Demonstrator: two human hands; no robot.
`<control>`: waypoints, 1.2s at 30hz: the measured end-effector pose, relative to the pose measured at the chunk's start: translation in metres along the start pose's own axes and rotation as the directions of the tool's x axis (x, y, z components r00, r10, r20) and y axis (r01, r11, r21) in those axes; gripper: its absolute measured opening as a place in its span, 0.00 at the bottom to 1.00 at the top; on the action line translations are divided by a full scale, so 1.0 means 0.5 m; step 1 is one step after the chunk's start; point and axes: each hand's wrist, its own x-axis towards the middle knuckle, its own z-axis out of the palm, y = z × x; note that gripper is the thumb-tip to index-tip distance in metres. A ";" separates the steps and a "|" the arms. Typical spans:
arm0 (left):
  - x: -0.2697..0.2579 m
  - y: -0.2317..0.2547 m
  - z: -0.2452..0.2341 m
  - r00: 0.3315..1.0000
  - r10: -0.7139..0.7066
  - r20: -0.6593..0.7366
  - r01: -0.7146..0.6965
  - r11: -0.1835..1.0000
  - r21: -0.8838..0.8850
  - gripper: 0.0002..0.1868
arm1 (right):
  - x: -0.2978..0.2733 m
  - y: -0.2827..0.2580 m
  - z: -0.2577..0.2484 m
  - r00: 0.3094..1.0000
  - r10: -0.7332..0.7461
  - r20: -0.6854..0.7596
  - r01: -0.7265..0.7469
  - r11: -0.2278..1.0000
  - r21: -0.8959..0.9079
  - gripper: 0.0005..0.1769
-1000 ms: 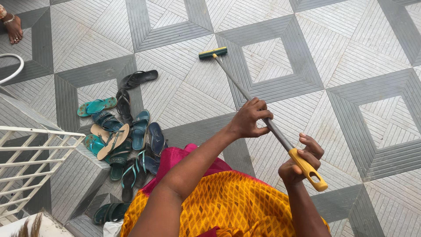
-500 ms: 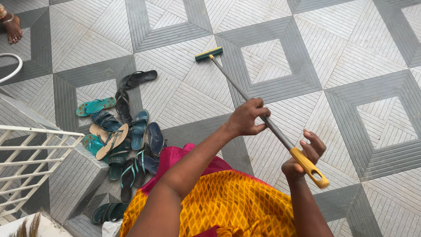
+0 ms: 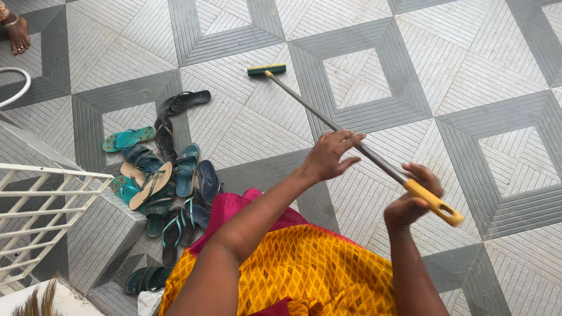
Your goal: The person assembles a floor squeegee by sliding a metal pole into the head and securing the handle.
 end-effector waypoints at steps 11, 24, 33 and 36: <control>0.000 -0.078 0.030 0.970 -0.243 0.023 0.226 0.928 0.295 0.33 | -0.025 0.028 0.004 0.881 0.292 0.372 -0.288 0.955 -0.068 0.30; -0.005 0.019 0.104 0.958 0.012 0.287 -0.003 1.000 -0.031 0.44 | 0.054 -0.034 -0.098 0.984 -0.170 0.061 0.180 0.906 -0.383 0.27; 0.004 0.055 0.011 0.911 -0.152 0.383 0.107 0.985 0.134 0.51 | 0.025 0.049 -0.097 0.999 0.035 -0.023 -0.036 0.998 -0.046 0.30; -0.030 0.124 0.020 0.933 0.011 0.359 -0.014 1.000 0.006 0.52 | 0.039 0.086 -0.199 0.978 -0.087 -0.188 0.040 0.970 -0.241 0.32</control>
